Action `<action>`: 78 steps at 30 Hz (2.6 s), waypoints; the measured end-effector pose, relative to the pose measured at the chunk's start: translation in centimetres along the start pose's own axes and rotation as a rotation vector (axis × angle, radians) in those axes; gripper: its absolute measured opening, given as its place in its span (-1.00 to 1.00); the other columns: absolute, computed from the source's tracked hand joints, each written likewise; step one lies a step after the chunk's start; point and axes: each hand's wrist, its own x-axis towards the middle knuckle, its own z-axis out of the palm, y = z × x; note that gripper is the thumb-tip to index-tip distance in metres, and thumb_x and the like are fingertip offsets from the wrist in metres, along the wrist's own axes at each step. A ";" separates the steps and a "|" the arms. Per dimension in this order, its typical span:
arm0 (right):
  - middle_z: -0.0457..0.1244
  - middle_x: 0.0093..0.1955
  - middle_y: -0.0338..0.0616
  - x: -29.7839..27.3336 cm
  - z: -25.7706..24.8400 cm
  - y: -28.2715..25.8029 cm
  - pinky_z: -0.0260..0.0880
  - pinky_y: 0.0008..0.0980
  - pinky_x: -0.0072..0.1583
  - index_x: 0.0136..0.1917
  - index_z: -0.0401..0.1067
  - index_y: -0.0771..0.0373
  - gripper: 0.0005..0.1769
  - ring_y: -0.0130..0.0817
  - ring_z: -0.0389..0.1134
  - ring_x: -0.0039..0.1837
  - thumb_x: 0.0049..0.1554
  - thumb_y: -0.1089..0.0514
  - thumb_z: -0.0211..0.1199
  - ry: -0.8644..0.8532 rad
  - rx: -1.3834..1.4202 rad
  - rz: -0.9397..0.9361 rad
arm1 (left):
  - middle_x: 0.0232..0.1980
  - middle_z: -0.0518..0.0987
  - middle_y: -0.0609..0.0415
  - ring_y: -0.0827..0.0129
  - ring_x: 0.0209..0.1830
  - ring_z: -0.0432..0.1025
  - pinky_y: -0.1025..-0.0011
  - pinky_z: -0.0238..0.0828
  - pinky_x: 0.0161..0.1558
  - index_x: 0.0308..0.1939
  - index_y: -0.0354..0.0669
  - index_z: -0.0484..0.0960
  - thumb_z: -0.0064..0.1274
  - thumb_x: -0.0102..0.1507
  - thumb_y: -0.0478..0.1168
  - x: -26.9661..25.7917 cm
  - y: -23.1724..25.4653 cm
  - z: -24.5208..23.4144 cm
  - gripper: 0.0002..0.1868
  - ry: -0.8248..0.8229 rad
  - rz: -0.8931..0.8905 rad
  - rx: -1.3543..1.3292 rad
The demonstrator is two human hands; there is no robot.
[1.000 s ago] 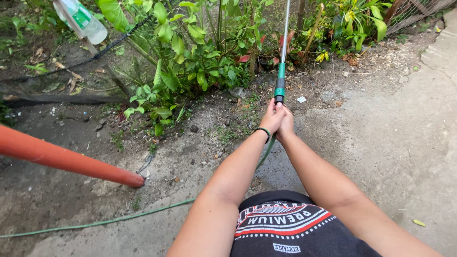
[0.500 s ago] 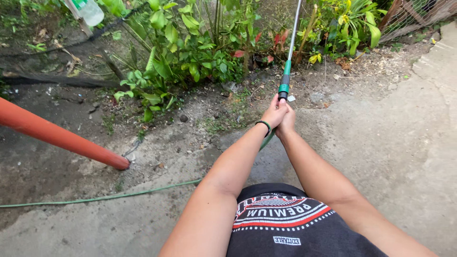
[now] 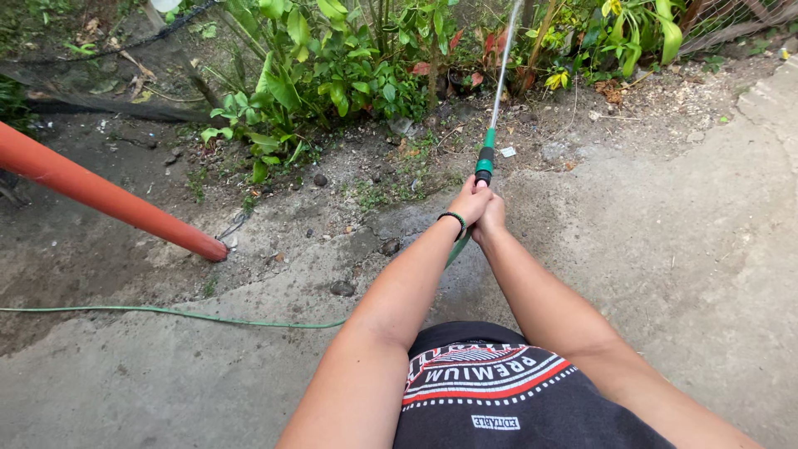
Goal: The person holds a green hose and sprays water on various leafy plants and the ground in an outdoor area.
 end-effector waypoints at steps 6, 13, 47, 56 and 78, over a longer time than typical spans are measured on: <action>0.28 -0.23 -0.23 -0.8 2.0 -0.2 0.32 -0.27 -0.15 -0.12 0.36 0.22 -0.73 -0.38 0.29 -0.22 0.28 -0.01 0.15 0.016 -0.043 -0.034 | 0.36 0.42 -0.24 0.06 0.35 0.35 0.26 0.23 0.32 0.57 -0.16 -0.01 -0.05 0.21 0.02 -0.2 1.4 -1.5 -0.09 0.027 0.003 0.128; 0.26 -0.22 -0.24 -2.3 3.5 0.7 0.31 -0.30 -0.15 -0.11 0.36 0.21 -0.77 -0.38 0.27 -0.21 0.27 0.02 0.15 -0.030 -0.058 -0.099 | 0.39 0.42 -0.25 0.07 0.38 0.35 0.29 0.21 0.34 0.58 -0.11 0.01 -0.09 0.23 0.07 -2.7 2.4 -3.1 -0.11 0.037 0.093 0.124; 0.24 -0.23 -0.24 -4.4 7.7 0.5 0.31 -0.26 -0.14 -0.12 0.32 0.20 -0.77 -0.37 0.26 -0.20 0.27 0.02 0.17 -0.005 0.030 -0.126 | 0.38 0.43 -0.23 0.05 0.35 0.38 0.28 0.24 0.31 0.58 0.12 0.08 -0.15 0.21 0.11 -5.4 6.6 -6.4 -0.16 -0.045 0.032 0.219; 0.23 -0.22 -0.25 -4.3 8.5 -0.4 0.30 -0.29 -0.14 -0.09 0.35 0.22 -0.77 -0.39 0.25 -0.20 0.29 0.02 0.12 -0.067 -0.060 -0.151 | 0.35 0.46 -0.25 -0.01 0.33 0.39 0.28 0.25 0.31 0.58 0.08 0.05 -0.16 0.24 0.18 -5.9 7.1 -6.3 -0.15 0.053 0.107 0.195; 0.25 -0.24 -0.27 -1.4 9.5 0.2 0.27 -0.34 -0.17 -0.13 0.37 0.23 -0.75 -0.44 0.23 -0.24 0.29 0.03 0.14 -0.092 -0.053 -0.122 | 0.34 0.48 -0.21 0.05 0.32 0.40 0.31 0.24 0.31 0.56 0.08 0.12 -0.12 0.20 0.14 -4.5 8.5 -7.8 -0.15 0.116 0.080 0.196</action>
